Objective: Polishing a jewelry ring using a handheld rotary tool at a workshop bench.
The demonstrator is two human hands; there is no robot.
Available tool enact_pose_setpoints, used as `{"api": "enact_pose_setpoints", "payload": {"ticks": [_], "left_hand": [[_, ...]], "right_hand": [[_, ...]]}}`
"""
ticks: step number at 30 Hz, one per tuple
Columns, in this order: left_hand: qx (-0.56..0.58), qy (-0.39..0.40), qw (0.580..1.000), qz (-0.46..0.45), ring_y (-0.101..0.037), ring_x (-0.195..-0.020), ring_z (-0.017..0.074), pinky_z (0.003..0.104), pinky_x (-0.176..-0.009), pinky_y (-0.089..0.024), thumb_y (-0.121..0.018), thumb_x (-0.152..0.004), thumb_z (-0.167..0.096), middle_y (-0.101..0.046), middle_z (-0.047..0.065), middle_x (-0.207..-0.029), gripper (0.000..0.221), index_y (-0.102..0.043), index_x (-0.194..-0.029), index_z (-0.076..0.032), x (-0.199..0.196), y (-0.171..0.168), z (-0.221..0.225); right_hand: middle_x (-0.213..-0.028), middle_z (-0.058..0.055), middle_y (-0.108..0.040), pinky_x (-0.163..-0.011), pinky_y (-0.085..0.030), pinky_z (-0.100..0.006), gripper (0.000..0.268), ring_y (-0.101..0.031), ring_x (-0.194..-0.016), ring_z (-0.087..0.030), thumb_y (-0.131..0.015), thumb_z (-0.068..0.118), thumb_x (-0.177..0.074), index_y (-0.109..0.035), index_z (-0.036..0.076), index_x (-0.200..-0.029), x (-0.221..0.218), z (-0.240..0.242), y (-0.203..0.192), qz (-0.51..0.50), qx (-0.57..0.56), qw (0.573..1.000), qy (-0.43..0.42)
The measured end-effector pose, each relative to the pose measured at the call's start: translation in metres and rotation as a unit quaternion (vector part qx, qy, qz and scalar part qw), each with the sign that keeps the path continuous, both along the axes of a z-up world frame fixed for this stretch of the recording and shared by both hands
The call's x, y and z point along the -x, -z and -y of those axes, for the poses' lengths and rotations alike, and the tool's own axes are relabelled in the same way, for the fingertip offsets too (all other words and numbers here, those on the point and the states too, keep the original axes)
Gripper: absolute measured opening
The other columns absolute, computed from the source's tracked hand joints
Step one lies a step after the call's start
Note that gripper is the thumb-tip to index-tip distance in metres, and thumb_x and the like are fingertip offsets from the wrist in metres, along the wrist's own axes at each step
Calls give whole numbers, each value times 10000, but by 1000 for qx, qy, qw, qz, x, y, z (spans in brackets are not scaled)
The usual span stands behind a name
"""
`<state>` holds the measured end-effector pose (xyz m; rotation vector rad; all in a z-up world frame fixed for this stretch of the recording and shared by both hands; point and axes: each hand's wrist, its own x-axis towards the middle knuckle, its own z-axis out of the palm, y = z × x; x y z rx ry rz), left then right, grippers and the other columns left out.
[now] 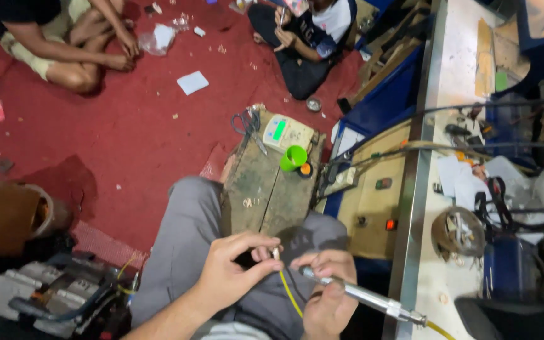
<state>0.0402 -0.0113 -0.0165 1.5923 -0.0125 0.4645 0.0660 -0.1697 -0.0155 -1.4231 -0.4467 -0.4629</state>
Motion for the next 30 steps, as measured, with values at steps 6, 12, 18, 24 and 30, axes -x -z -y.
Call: {"api": "enact_pose_setpoints", "payload": {"ticks": [6, 12, 18, 24, 30], "left_hand": [[-32, 20, 993, 116, -677, -710, 124, 254, -680, -563, -873, -814, -185, -774, 53, -929, 282, -754, -1053, -94, 18, -26, 12], [-54, 68, 982, 166, -666, -740, 163, 281, -725, -568, -836, -872, -202, -749, 57, -961, 315, -716, -1123, -54, 28, -39, 19], [-67, 71, 978, 186, -734, -783, 192, 295, -755, -585, -878, -828, -184, -780, 79, -960, 338, -706, -1083, -43, 27, -45, 18], [-69, 74, 975, 196, -751, -821, 208, 300, -773, -583, -885, -827, -165, -780, 97, -987, 329, -706, -1078, -52, 29, -41, 18], [-73, 77, 974, 202, -776, -848, 214, 313, -768, -584, -871, -856, -128, -782, 96, -1017, 272, -703, -1055, -50, 29, -42, 15]], "right_hand": [[-938, -109, -517, -687, -628, -426, 401, -750, -686, -374, -535, 443, -1080, -543, 87, -894, 19, 13, -32, -12, 3, 999, -32], [-838, -149, -422, -624, -667, -448, 419, -562, -597, -297, -436, 448, -1117, -447, 91, -899, 36, 13, -59, 51, 10, 998, 39], [-834, -150, -461, -607, -687, -419, 557, -520, -639, -231, -507, 545, -1069, -469, 68, -785, 54, -3, -80, 3, 46, 996, 77], [-842, -137, -450, -594, -668, -389, 593, -531, -621, -230, -490, 609, -1076, -465, 76, -817, 59, -10, -78, 14, 62, 991, 117], [-752, -96, -388, -509, -637, -377, 498, -455, -620, -182, -527, 541, -1071, -473, 112, -824, 54, -16, -68, 44, 13, 987, 153]]}}
